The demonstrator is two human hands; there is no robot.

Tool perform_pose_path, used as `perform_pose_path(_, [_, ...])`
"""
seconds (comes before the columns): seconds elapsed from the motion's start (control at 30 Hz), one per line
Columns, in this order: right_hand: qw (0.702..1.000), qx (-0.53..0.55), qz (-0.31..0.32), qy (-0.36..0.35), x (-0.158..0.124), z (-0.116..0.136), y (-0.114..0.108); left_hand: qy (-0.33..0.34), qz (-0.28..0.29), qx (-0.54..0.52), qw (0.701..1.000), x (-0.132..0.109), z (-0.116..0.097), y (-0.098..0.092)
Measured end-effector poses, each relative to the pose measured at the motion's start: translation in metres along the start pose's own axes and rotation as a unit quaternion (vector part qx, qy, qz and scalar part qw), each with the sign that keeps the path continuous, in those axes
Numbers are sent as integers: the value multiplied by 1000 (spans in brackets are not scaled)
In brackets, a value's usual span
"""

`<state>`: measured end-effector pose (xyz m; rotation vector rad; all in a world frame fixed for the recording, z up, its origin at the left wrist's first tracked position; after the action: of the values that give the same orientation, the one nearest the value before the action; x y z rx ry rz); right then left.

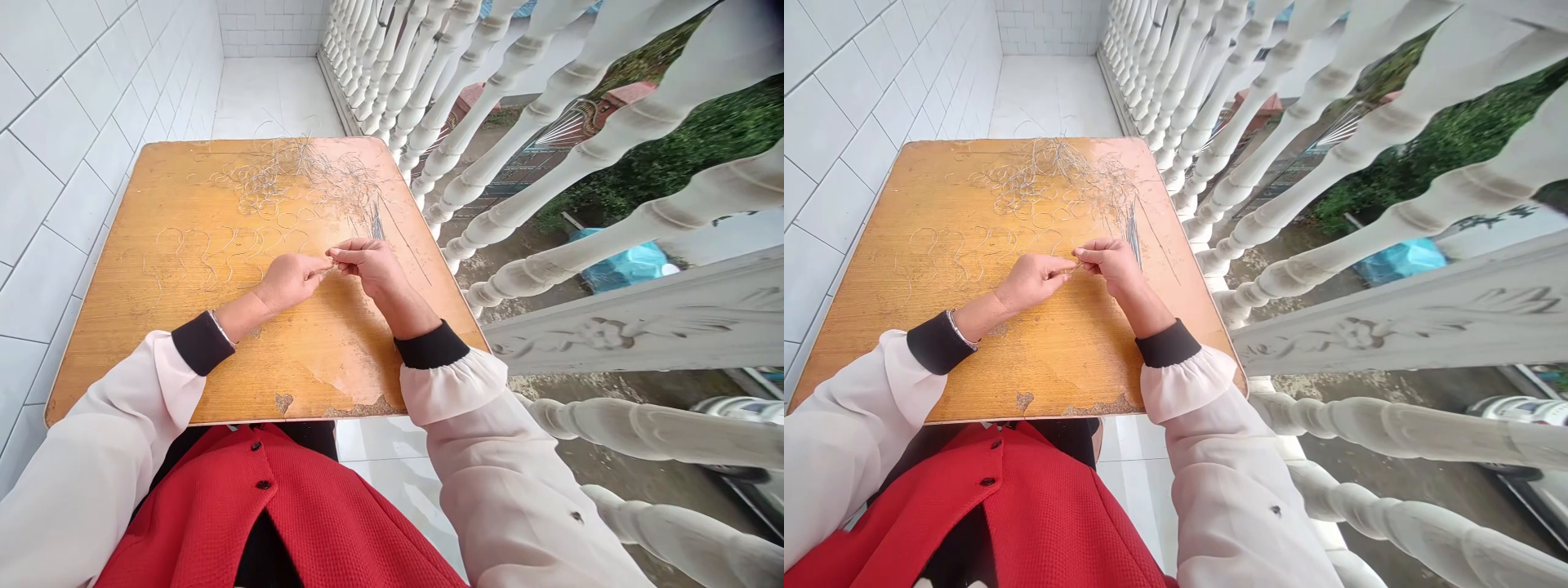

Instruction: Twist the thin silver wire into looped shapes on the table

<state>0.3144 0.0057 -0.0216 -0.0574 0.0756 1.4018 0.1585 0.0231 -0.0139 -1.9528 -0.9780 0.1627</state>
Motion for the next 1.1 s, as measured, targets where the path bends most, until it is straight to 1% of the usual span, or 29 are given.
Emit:
perform_pose_path(0.1, [1000,-11,-3,-6,-1,0,0,33,20,27,999,0,-2,-3])
perform_pose_path(0.17, [1000,-5,-1,3,-1,-1,1,37,31,28,998,1,-1,-5])
perform_pose_path(0.33, [1000,1,11,27,0,-3,0,-19,17,-19,1000,2,3,-5])
perform_pose_path(0.4, [1000,-1,15,25,1,-3,0,-21,14,-28,999,2,2,-3])
perform_pose_path(0.53, [1000,-6,14,18,2,-2,0,14,17,-30,999,3,-1,-2])
perform_pose_path(0.63, [1000,-10,17,12,2,-2,1,42,37,-27,998,3,-3,-3])
perform_pose_path(0.7, [999,-18,24,10,2,-1,0,47,48,-30,997,3,-2,-2])
perform_pose_path(0.8, [999,-24,26,5,1,0,-2,25,30,-30,999,4,1,-2])
perform_pose_path(0.9, [1000,-23,13,-1,1,2,-5,5,6,-25,1000,3,4,-2])
perform_pose_path(1.1, [1000,-27,10,7,2,-1,-6,13,8,-29,999,3,5,0])
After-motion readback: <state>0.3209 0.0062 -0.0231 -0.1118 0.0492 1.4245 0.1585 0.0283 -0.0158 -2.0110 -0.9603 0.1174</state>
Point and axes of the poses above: each hand's wrist, its own x-axis towards the middle knuckle, its own y-axis out of the palm, z = x × y, the point moved 4 cm from there along x, towards the middle knuckle, and after that the axes turned 2 degrees about -y, right-handed, at the moved point
